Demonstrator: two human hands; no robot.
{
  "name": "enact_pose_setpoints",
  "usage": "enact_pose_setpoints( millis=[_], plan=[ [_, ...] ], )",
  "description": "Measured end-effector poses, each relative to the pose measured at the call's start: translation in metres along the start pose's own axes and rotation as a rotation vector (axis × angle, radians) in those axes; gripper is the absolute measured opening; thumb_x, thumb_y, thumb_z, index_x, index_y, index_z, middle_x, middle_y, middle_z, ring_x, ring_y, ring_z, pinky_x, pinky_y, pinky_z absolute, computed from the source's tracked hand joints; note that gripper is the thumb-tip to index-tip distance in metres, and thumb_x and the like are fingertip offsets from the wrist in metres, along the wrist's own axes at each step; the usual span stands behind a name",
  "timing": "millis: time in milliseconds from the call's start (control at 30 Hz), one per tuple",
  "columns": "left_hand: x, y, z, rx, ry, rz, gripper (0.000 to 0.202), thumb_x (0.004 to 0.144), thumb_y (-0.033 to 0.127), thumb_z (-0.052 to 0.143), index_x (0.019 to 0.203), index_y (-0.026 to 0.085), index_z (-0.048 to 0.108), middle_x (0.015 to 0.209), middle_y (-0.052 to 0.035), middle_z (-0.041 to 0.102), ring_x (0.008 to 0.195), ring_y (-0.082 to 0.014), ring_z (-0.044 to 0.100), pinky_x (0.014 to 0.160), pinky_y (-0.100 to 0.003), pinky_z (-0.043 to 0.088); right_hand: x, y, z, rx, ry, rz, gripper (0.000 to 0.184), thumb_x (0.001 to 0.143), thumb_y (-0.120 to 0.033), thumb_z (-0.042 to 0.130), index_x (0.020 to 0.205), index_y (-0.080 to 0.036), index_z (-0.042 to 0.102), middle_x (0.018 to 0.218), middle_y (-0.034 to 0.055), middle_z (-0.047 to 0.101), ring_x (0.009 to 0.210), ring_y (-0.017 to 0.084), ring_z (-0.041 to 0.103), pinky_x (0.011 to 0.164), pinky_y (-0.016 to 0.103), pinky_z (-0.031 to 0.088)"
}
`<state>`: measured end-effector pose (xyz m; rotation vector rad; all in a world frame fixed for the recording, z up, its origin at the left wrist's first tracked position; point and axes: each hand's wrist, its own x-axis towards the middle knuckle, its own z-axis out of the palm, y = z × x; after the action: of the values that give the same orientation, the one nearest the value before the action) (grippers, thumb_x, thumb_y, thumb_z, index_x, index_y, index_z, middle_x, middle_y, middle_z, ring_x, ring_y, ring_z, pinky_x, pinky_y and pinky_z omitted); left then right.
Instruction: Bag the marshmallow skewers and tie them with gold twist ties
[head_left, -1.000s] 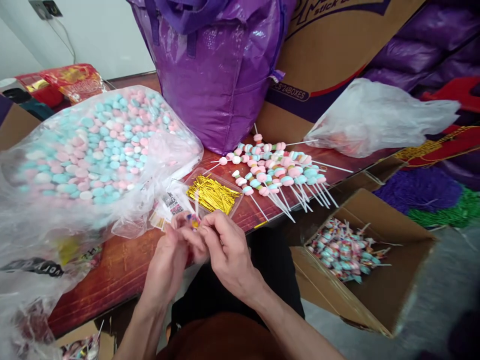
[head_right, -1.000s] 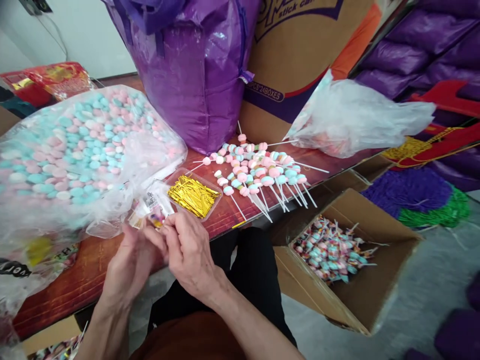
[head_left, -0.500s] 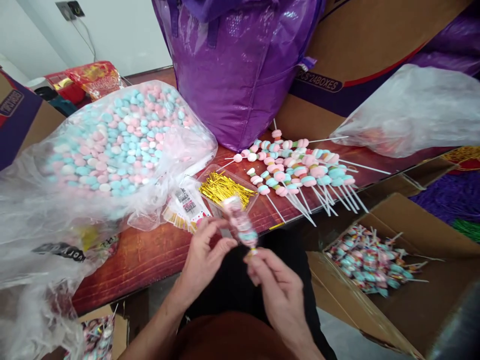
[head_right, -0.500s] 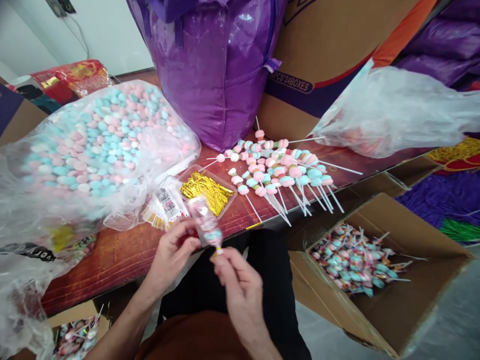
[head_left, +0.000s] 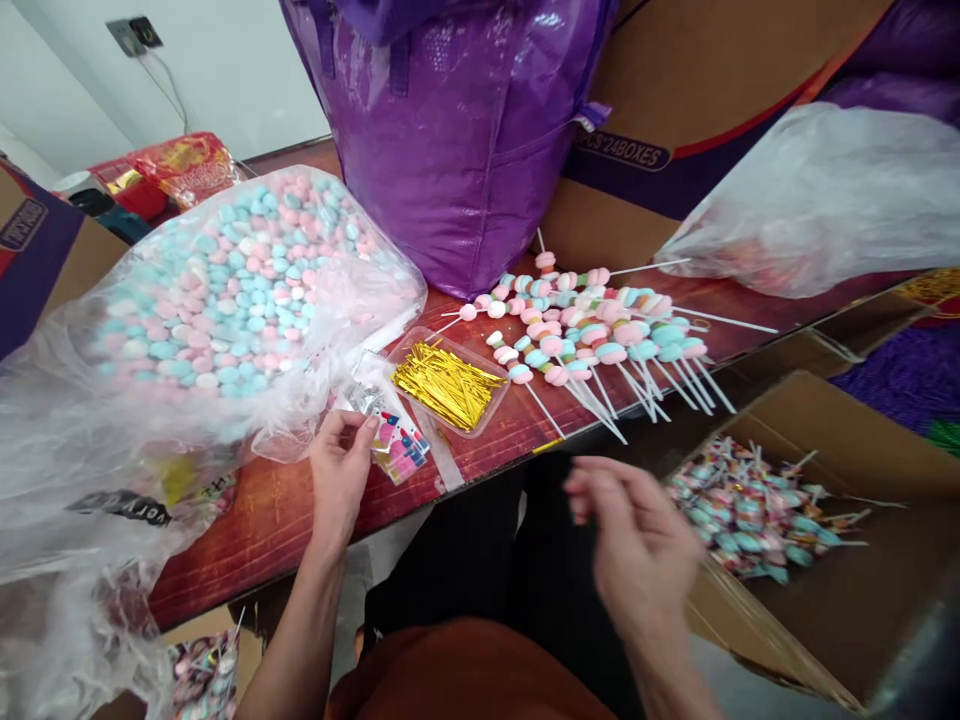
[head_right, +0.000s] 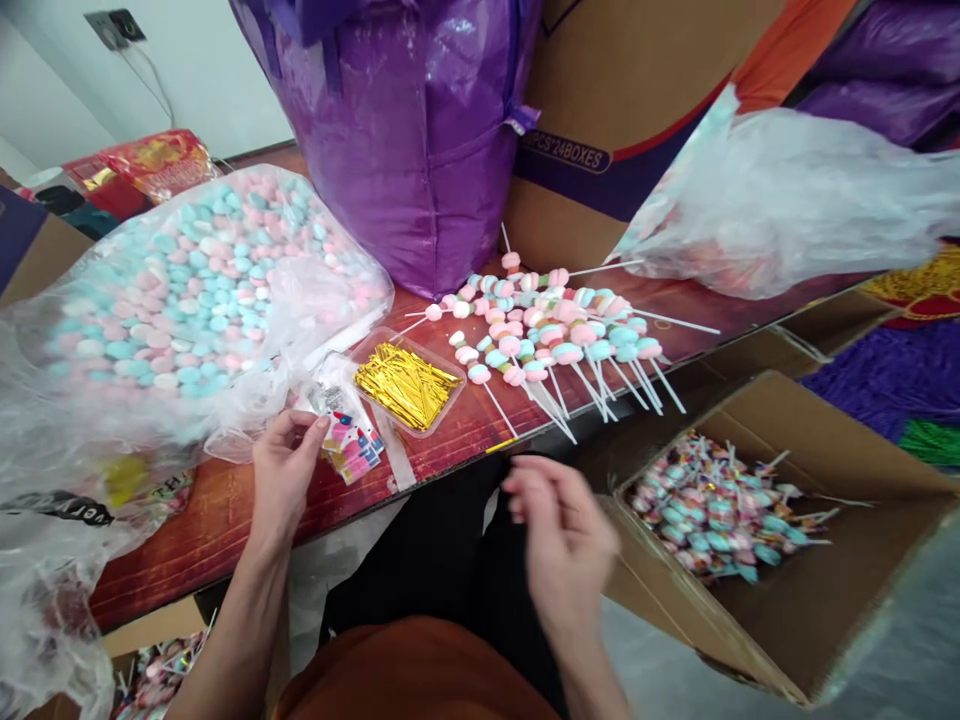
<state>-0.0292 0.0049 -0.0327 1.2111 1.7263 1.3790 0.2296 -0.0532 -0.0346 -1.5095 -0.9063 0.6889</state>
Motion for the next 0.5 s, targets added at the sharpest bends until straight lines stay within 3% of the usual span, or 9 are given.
enact_pose_setpoints(
  millis=[100,200,300,367,433,500],
  plan=[
    [-0.014,0.021,0.005,-0.157,-0.021,-0.038,0.019,0.078,0.033,0.074,0.074,0.018,0.063,0.070,0.0015,0.060,0.066,-0.0130,0.053,0.065,-0.025,0.042,-0.022,-0.025,0.053,0.120,-0.387,0.089,0.020,0.084,-0.036,0.068,0.095,-0.020,0.073,0.085,0.0052,0.072,0.072,0.017,0.064,0.062,0.028,0.052],
    [-0.029,0.036,0.015,-0.243,-0.101,-0.034,0.021,0.079,0.034,0.075,0.074,0.018,0.063,0.071,0.0014,0.060,0.069,-0.0126,0.054,0.068,-0.024,0.044,-0.025,-0.037,0.088,0.274,-0.524,0.157,0.018,0.076,-0.032,0.075,0.087,-0.019,0.072,0.078,0.0011,0.069,0.065,0.014,0.059,0.061,0.026,0.050],
    [-0.043,0.040,0.025,-0.336,-0.016,-0.054,0.023,0.079,0.039,0.077,0.079,0.019,0.064,0.075,0.0017,0.060,0.072,-0.0113,0.054,0.070,-0.022,0.045,-0.019,-0.041,0.103,0.337,-0.526,0.183,0.019,0.079,-0.031,0.072,0.068,-0.018,0.064,0.066,-0.0024,0.061,0.061,0.012,0.052,0.062,0.025,0.046],
    [-0.051,0.037,0.029,-0.455,0.021,-0.160,0.030,0.079,0.044,0.076,0.075,0.018,0.062,0.070,0.0032,0.054,0.062,-0.0080,0.047,0.061,-0.019,0.042,-0.014,-0.041,0.103,0.357,-0.475,0.169,0.020,0.080,-0.029,0.072,0.067,-0.018,0.061,0.066,-0.0033,0.059,0.062,0.011,0.051,0.063,0.024,0.045],
    [-0.056,0.035,0.032,-0.628,-0.110,-0.389,0.039,0.077,0.051,0.076,0.071,0.016,0.062,0.065,0.0033,0.051,0.053,-0.0055,0.038,0.050,-0.018,0.035,-0.011,-0.040,0.099,0.376,-0.443,0.152,0.019,0.080,-0.028,0.072,0.069,-0.018,0.060,0.068,-0.0034,0.059,0.064,0.011,0.051,0.062,0.023,0.044],
    [-0.055,0.033,0.034,-0.831,-0.279,-0.648,0.042,0.073,0.054,0.078,0.077,0.014,0.067,0.071,0.0005,0.057,0.053,-0.0051,0.041,0.048,-0.018,0.036,-0.009,-0.040,0.094,0.381,-0.444,0.145,0.020,0.082,-0.029,0.072,0.071,-0.018,0.059,0.069,-0.0032,0.058,0.065,0.011,0.052,0.061,0.023,0.044]
  ],
)
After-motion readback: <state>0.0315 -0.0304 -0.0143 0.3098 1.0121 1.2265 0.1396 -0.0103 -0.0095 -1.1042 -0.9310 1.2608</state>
